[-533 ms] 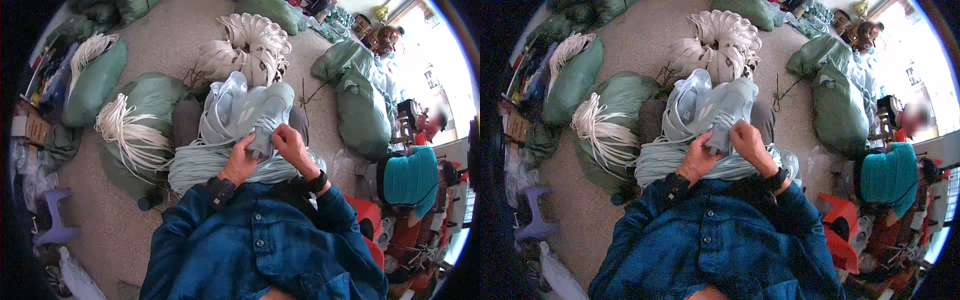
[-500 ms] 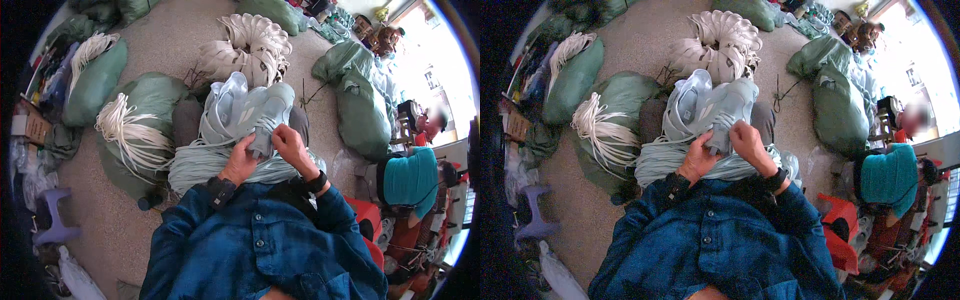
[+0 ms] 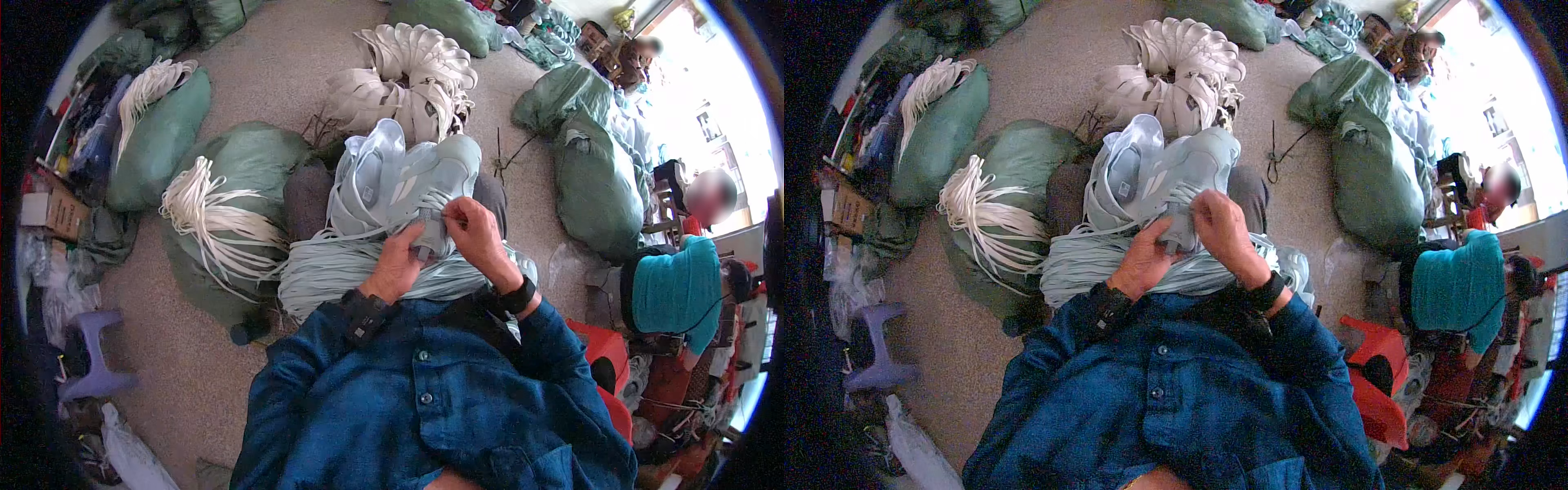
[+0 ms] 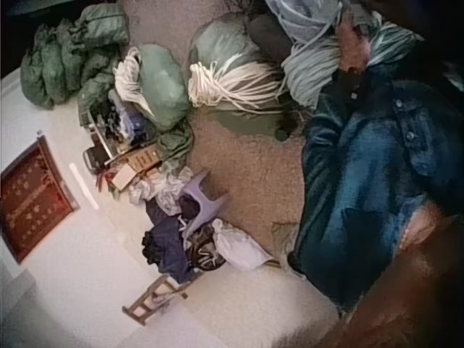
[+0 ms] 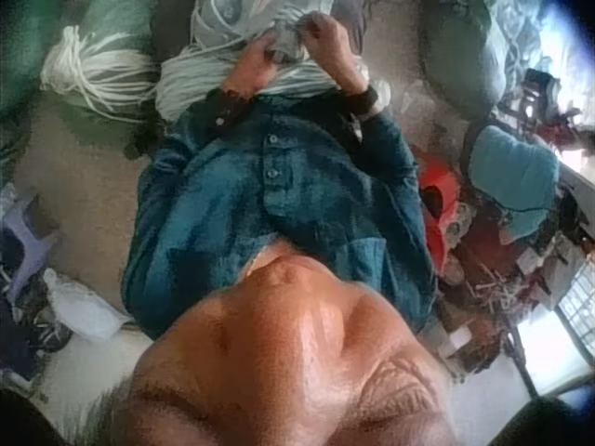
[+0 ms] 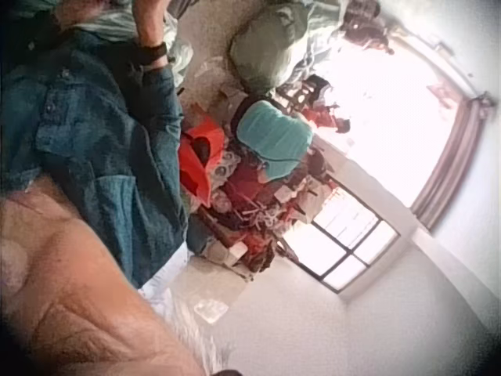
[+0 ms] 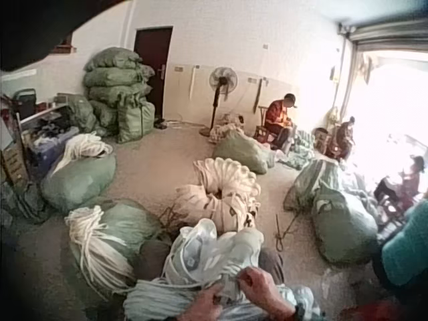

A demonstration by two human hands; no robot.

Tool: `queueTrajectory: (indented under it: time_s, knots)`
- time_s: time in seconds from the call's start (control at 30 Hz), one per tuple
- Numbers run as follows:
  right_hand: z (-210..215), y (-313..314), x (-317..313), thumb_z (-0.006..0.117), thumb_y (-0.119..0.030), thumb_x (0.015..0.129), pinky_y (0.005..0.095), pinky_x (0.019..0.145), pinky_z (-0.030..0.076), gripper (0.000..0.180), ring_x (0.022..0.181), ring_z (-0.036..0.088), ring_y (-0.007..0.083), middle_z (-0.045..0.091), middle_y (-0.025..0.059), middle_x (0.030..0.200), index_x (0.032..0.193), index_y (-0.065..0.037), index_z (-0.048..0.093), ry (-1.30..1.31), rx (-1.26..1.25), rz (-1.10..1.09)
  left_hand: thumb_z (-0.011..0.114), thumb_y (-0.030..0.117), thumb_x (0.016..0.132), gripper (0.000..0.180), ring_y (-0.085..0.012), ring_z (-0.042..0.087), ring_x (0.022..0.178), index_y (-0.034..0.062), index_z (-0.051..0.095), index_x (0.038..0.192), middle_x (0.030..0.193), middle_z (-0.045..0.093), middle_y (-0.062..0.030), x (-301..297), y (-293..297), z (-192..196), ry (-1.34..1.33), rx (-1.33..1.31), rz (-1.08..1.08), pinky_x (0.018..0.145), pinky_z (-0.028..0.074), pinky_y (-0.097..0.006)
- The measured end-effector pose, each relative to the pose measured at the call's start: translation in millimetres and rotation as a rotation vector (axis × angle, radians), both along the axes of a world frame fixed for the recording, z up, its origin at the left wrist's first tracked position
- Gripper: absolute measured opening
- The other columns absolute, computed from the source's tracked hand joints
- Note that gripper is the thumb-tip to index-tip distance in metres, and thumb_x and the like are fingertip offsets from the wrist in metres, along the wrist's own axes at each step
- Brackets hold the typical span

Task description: The person is lacing a pair of light-colored athletic shoes while seated on the floor in a manufacturing facility.

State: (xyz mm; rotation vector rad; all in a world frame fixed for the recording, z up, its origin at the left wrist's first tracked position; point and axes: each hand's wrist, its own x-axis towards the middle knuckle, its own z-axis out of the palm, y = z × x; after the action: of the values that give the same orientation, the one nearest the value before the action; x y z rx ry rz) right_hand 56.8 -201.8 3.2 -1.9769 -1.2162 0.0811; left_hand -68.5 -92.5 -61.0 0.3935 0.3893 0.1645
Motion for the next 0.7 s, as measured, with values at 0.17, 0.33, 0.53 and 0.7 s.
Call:
queueTrajectory:
  time_s: [0.17, 0.33, 0.53, 0.7]
  knots:
    - [5, 8, 1, 0.063, -0.001, 0.085, 0.0317, 0.066, 0.051, 0.014, 0.071, 0.065, 0.0211, 0.066, 0.0132, 0.079, 0.099, 0.000, 0.063, 0.112, -0.044, -0.017, 0.059, 0.023, 0.096, 0.034, -0.0193, 0.059, 0.108, 0.0093, 0.057, 0.128, 0.118, 0.062, -0.0046, 0, 0, 0, 0.004, -0.005, 0.029, 0.091, 0.049, -0.046]
    - [17, 13, -7, 0.066, -0.005, 0.085, 0.0355, 0.068, 0.052, 0.016, 0.075, 0.065, 0.0276, 0.063, 0.0130, 0.087, 0.100, -0.002, 0.063, -0.054, -0.056, 0.101, 0.064, 0.018, 0.092, 0.040, -0.0198, 0.057, 0.111, 0.0122, 0.055, 0.131, 0.122, 0.060, -0.0025, 1, 3, -10, -0.019, -0.067, 0.024, 0.091, 0.047, -0.048]
    - [16, 25, -11, 0.063, -0.008, 0.084, 0.0414, 0.071, 0.051, 0.011, 0.089, 0.059, 0.0340, 0.055, 0.0132, 0.094, 0.094, -0.004, 0.060, -0.483, -0.212, 0.137, 0.067, 0.013, 0.090, 0.045, -0.0191, 0.053, 0.113, 0.0168, 0.053, 0.132, 0.125, 0.059, -0.0004, -2, -4, -4, -0.014, 0.039, 0.059, 0.090, 0.046, -0.050]
    - [44, 54, 5, 0.060, -0.008, 0.086, 0.0420, 0.065, 0.049, 0.008, 0.078, 0.061, 0.0352, 0.057, 0.0143, 0.083, 0.092, -0.002, 0.058, -0.158, -0.029, 0.197, 0.068, 0.015, 0.090, 0.044, -0.0202, 0.054, 0.114, 0.0171, 0.054, 0.131, 0.125, 0.058, -0.0007, -1, -4, 6, -0.019, 0.051, 0.056, 0.091, 0.047, -0.053]
